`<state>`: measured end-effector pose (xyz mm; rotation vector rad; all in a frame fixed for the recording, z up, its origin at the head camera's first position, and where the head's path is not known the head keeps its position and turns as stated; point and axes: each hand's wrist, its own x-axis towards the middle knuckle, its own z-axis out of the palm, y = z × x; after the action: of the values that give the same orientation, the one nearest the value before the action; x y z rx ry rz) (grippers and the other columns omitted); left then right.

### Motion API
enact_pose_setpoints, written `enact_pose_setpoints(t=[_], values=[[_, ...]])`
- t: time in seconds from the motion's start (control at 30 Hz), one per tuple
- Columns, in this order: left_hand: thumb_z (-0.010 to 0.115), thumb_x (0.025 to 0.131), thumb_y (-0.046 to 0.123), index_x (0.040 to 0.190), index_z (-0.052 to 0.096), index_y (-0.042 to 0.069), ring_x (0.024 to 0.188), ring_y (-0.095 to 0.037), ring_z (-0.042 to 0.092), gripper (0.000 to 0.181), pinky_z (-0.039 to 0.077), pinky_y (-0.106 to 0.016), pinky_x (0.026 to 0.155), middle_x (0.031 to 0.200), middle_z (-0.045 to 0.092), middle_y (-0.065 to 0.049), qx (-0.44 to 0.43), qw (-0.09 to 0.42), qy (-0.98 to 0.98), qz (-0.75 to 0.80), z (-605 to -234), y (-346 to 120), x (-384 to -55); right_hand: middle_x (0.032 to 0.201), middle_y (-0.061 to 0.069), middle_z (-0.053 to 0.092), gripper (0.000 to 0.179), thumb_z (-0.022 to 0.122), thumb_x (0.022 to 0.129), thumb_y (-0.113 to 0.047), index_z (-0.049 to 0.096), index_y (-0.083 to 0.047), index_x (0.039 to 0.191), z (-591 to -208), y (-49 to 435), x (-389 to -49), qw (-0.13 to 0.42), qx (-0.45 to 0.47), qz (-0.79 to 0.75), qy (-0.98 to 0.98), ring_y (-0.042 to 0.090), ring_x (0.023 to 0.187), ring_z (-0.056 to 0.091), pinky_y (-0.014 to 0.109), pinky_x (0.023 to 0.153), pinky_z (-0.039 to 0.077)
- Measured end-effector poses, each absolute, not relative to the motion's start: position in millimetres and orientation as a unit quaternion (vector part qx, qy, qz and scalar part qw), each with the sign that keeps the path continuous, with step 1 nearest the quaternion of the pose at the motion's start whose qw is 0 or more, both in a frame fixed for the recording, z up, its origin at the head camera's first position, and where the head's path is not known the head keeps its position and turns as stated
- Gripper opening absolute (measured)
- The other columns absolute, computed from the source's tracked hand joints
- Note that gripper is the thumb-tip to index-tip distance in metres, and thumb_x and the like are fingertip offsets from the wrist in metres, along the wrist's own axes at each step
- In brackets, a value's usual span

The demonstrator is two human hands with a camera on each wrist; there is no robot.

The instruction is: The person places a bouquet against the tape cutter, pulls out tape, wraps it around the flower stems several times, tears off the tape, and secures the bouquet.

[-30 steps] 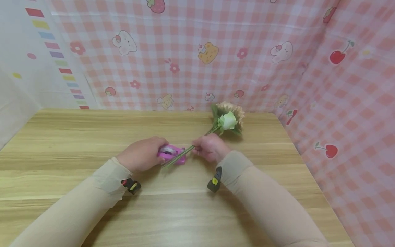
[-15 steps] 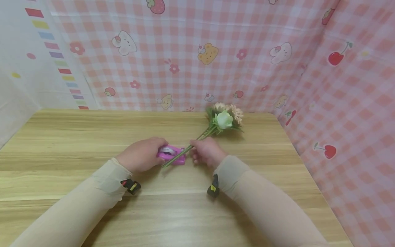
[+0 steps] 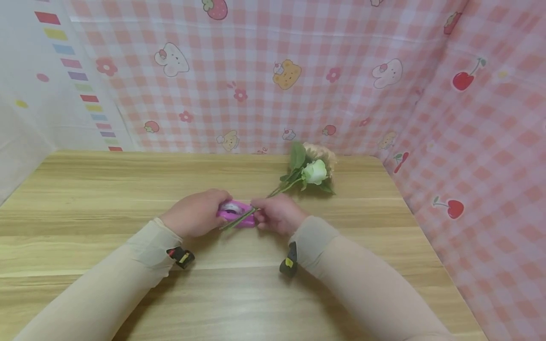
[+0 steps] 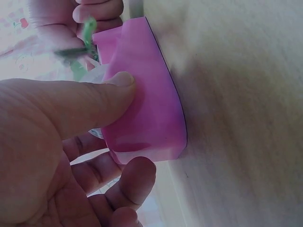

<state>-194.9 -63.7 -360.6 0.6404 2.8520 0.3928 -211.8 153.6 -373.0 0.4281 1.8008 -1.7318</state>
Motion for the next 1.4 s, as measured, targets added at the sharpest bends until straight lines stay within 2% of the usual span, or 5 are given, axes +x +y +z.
enact_pose_setpoints(t=[0.13,0.47,0.87,1.27,1.4], values=[[0.078,0.096,0.030,0.140,0.061,0.009,0.114,-0.027,0.068,0.052,0.057,-0.047,0.102,0.133,0.068,-0.011,0.215,0.099,0.962,0.134,-360,-64,-194,0.067,0.001,0.062,0.017,0.062,0.105,-0.014,0.068,0.001,0.104,-371,154,-212,0.299,0.155,-0.661,0.670,0.008,0.058,0.057,0.020,0.055,0.055],[0.078,0.096,0.032,0.141,0.061,0.010,0.112,-0.025,0.068,0.053,0.057,-0.047,0.102,0.132,0.068,-0.010,0.214,0.098,0.962,0.135,-361,-63,-195,0.071,0.004,0.065,0.020,0.062,0.104,-0.010,0.067,0.007,0.113,-366,156,-213,0.302,0.142,-0.663,0.670,0.009,0.061,0.060,0.021,0.059,0.058],[0.078,0.096,0.033,0.143,0.059,0.010,0.116,-0.026,0.068,0.056,0.056,-0.047,0.104,0.136,0.067,-0.010,0.212,0.101,0.963,0.136,-362,-63,-195,0.073,0.004,0.064,0.012,0.054,0.103,-0.001,0.063,0.003,0.097,-365,155,-215,0.301,0.103,-0.669,0.672,0.012,0.065,0.062,0.023,0.068,0.061],[0.077,0.096,0.034,0.143,0.059,0.011,0.115,-0.026,0.067,0.055,0.056,-0.047,0.104,0.135,0.067,-0.010,0.214,0.100,0.962,0.134,-361,-64,-194,0.074,0.004,0.063,0.016,0.049,0.102,0.001,0.060,-0.001,0.090,-363,155,-216,0.310,0.088,-0.664,0.675,0.011,0.067,0.060,0.022,0.068,0.060],[0.077,0.097,0.033,0.143,0.059,0.011,0.115,-0.026,0.067,0.055,0.056,-0.047,0.104,0.136,0.067,-0.010,0.213,0.101,0.963,0.134,-360,-64,-194,0.075,0.004,0.062,0.019,0.050,0.102,0.001,0.053,-0.006,0.085,-362,156,-217,0.313,0.083,-0.664,0.674,0.011,0.068,0.060,0.022,0.069,0.060]])
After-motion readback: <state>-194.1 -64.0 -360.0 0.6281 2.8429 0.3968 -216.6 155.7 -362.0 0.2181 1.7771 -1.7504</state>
